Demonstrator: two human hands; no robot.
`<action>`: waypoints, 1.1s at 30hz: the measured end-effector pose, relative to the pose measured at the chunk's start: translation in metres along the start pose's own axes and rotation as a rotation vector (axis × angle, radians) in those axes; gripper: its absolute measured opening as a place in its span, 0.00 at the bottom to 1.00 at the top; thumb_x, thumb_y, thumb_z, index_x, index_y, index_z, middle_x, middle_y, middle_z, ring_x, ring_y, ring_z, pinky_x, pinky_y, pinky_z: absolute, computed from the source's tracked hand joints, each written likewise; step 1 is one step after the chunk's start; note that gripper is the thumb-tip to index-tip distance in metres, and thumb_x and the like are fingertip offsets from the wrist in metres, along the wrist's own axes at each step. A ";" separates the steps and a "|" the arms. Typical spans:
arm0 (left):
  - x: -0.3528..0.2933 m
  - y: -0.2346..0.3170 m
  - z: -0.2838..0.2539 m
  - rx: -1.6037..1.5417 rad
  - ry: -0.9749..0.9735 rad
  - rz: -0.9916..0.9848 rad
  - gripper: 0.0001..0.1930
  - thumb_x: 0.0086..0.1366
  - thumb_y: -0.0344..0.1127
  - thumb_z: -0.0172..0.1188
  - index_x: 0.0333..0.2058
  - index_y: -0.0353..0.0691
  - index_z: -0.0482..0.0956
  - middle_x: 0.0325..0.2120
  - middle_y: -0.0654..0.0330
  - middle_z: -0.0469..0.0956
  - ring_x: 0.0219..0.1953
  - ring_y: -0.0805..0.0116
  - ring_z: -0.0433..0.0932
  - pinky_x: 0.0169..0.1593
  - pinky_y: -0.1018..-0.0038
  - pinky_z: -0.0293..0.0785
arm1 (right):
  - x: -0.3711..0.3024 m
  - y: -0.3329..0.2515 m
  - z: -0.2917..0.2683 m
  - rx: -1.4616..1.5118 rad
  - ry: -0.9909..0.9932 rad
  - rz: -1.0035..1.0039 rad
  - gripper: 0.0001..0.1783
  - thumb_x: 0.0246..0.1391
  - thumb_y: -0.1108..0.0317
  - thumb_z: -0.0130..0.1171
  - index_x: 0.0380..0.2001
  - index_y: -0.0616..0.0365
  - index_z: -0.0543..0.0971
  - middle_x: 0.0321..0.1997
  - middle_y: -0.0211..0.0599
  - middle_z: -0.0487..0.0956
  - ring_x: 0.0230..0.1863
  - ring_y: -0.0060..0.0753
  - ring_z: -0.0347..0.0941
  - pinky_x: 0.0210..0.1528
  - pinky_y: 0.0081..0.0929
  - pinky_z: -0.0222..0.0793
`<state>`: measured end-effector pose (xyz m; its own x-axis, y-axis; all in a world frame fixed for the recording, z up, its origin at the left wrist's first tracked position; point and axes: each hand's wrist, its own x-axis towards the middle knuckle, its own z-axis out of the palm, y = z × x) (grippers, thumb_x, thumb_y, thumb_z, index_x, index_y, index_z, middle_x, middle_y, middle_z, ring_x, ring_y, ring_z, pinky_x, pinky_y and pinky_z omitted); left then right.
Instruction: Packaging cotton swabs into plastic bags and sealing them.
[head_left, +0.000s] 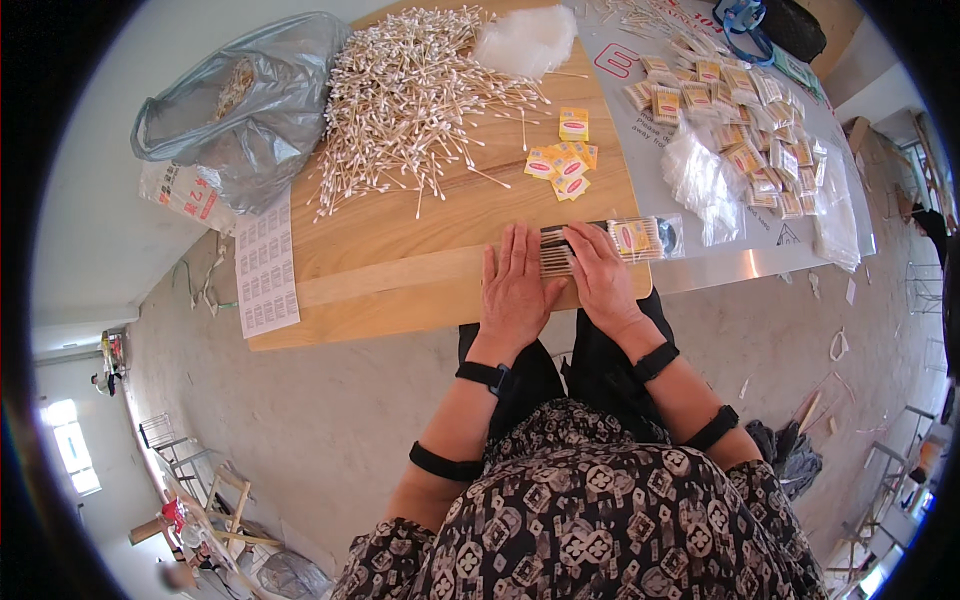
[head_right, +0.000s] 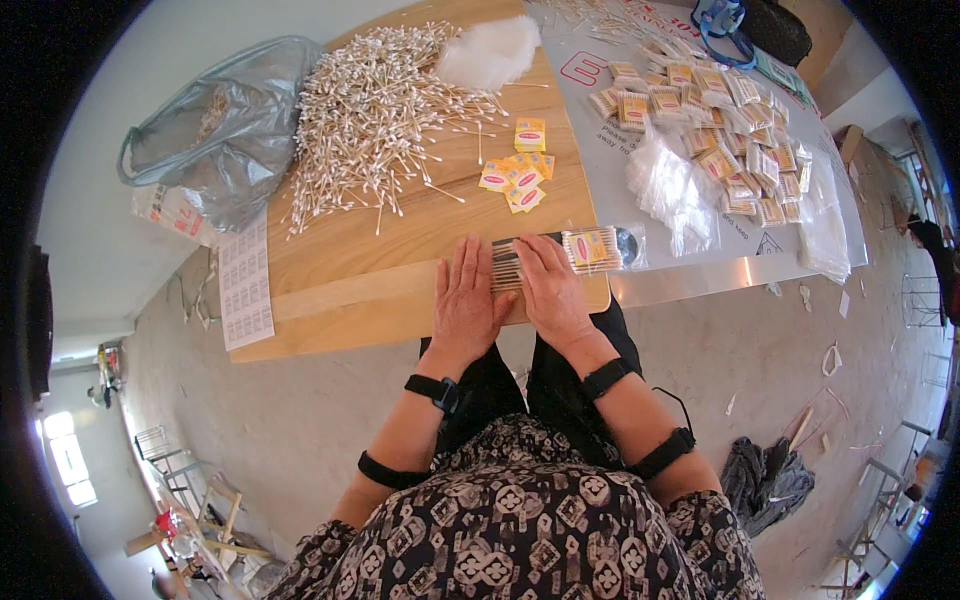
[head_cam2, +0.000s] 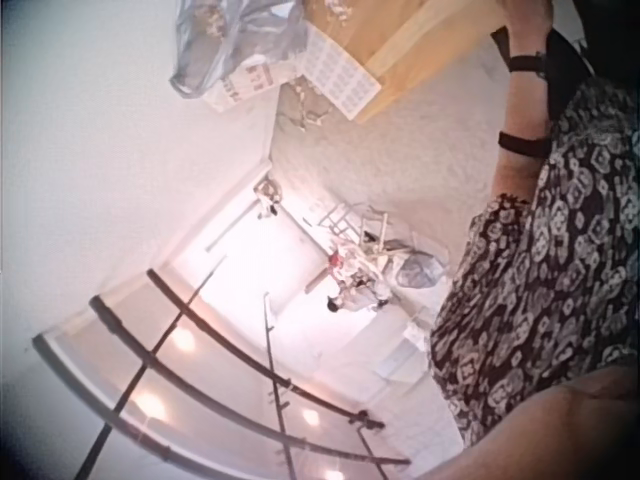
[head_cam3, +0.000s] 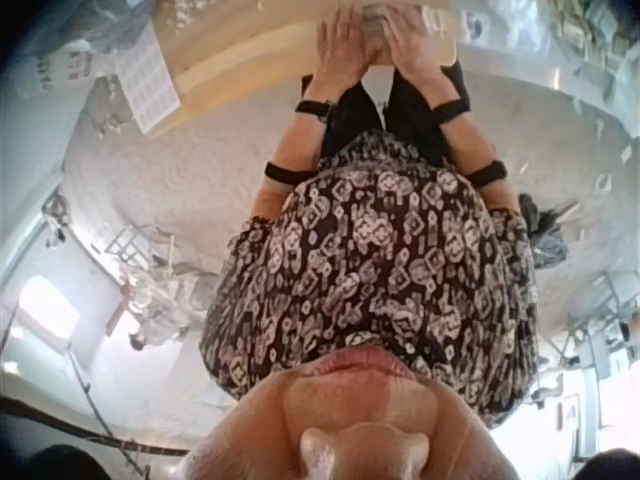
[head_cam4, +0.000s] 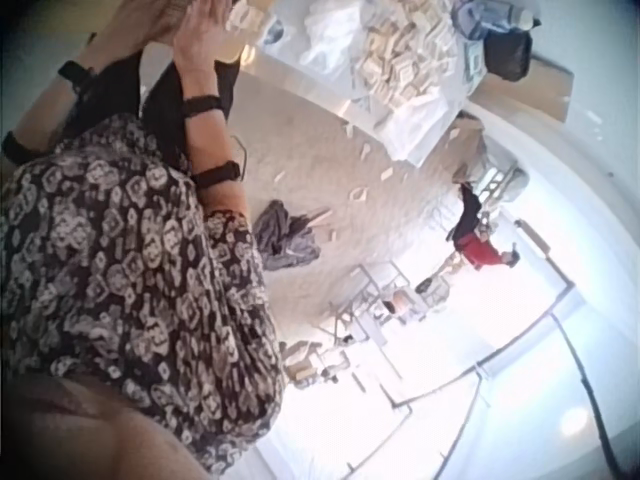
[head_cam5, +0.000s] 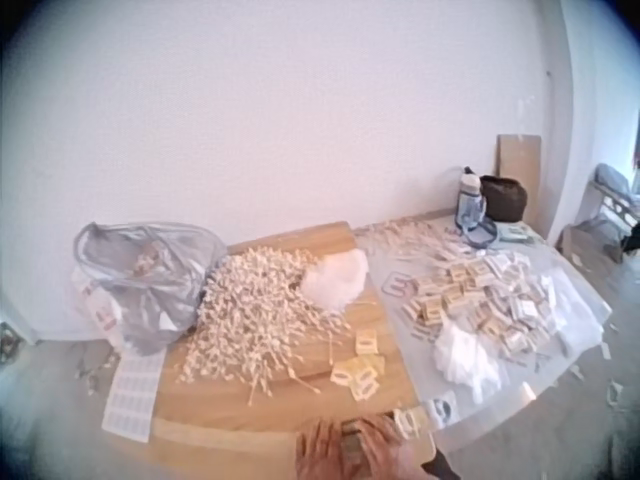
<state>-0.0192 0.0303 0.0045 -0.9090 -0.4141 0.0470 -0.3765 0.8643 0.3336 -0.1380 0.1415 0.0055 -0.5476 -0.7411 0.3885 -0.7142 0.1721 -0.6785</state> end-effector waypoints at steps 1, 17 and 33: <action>0.002 -0.001 0.000 0.010 0.002 -0.001 0.38 0.65 0.50 0.54 0.67 0.35 0.52 0.69 0.48 0.50 0.71 0.52 0.47 0.70 0.51 0.43 | 0.003 0.000 0.001 0.001 0.027 0.010 0.17 0.53 0.78 0.52 0.48 0.63 0.74 0.50 0.49 0.74 0.55 0.55 0.69 0.55 0.43 0.68; 0.005 -0.001 0.005 0.048 0.076 0.018 0.38 0.64 0.49 0.56 0.65 0.33 0.56 0.68 0.47 0.53 0.70 0.50 0.50 0.69 0.50 0.45 | 0.056 0.013 0.012 -0.092 -0.085 0.420 0.03 0.45 0.70 0.58 0.21 0.56 0.79 0.29 0.47 0.78 0.30 0.53 0.76 0.31 0.50 0.69; 0.004 -0.001 0.006 0.045 0.073 0.035 0.37 0.64 0.50 0.56 0.65 0.33 0.56 0.68 0.46 0.51 0.71 0.49 0.49 0.69 0.48 0.44 | 0.045 0.017 0.011 -0.053 0.023 0.350 0.03 0.42 0.70 0.58 0.18 0.52 0.79 0.26 0.36 0.79 0.30 0.46 0.77 0.31 0.47 0.68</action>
<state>-0.0238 0.0297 -0.0017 -0.9070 -0.4015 0.1271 -0.3535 0.8899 0.2883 -0.1702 0.1040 0.0043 -0.7725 -0.6165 0.1520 -0.5024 0.4470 -0.7401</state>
